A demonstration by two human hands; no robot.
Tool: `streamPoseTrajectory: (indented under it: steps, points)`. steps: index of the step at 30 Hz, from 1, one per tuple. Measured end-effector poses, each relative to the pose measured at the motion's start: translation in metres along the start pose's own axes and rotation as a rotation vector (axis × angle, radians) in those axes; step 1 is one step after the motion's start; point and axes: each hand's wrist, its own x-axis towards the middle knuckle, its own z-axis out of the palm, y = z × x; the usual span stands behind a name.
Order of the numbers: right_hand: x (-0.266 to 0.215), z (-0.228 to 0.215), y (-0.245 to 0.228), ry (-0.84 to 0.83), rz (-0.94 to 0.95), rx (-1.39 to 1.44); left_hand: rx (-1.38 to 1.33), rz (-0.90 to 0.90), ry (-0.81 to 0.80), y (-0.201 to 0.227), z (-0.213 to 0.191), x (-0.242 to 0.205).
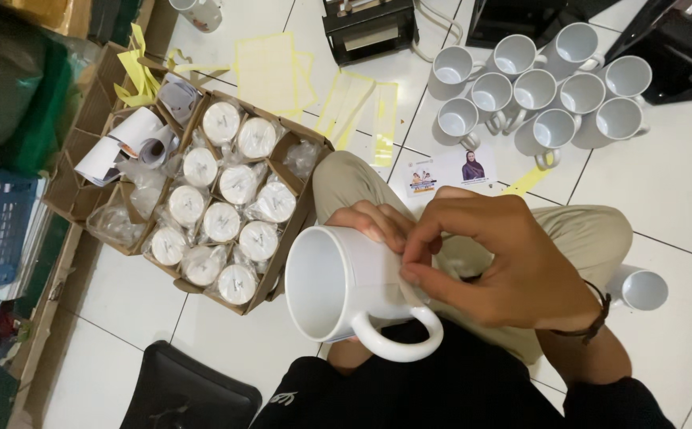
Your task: The person sits on the floor and wraps a printed transfer sheet around a white mug. They then place the mug into a heat press machine, close the press, and later remove the mug. The person repeats this process with another mug.
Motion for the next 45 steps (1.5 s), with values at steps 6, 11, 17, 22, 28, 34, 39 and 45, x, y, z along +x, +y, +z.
streamPoseTrajectory:
  steps: [6, 11, 17, 22, 28, 34, 39, 45]
  points:
    - [0.002, 0.002, 0.013, 0.055, -0.182, 0.004, 0.073, -0.124, -0.166, 0.002, -0.041, -0.015]
    - [0.002, 0.01, 0.022, 0.139, -0.247, 0.083, 0.265, -0.106, -0.16, -0.002, -0.052, -0.026]
    - [-0.008, 0.015, 0.032, 0.174, -0.258, 0.151, 0.101, -0.032, -0.02, -0.016, -0.016, -0.029]
    - [-0.02, 0.012, 0.032, 0.205, -0.251, 0.113, -0.029, -0.079, -0.159, -0.021, -0.016, -0.024]
    - [-0.033, -0.001, 0.019, 0.174, -0.193, -0.06, -0.035, 0.024, -0.033, -0.045, -0.007, -0.029]
    - [-0.042, -0.011, 0.038, 0.204, -0.214, 0.197, 0.004, -0.031, -0.134, -0.031, 0.03, -0.007]
    - [-0.061, -0.012, 0.044, 0.261, -0.14, -0.002, -0.089, -0.129, -0.154, -0.049, 0.028, -0.012]
    - [-0.104, -0.044, 0.098, 0.512, -0.242, 0.207, 0.199, -0.378, -0.289, -0.062, 0.043, 0.004]
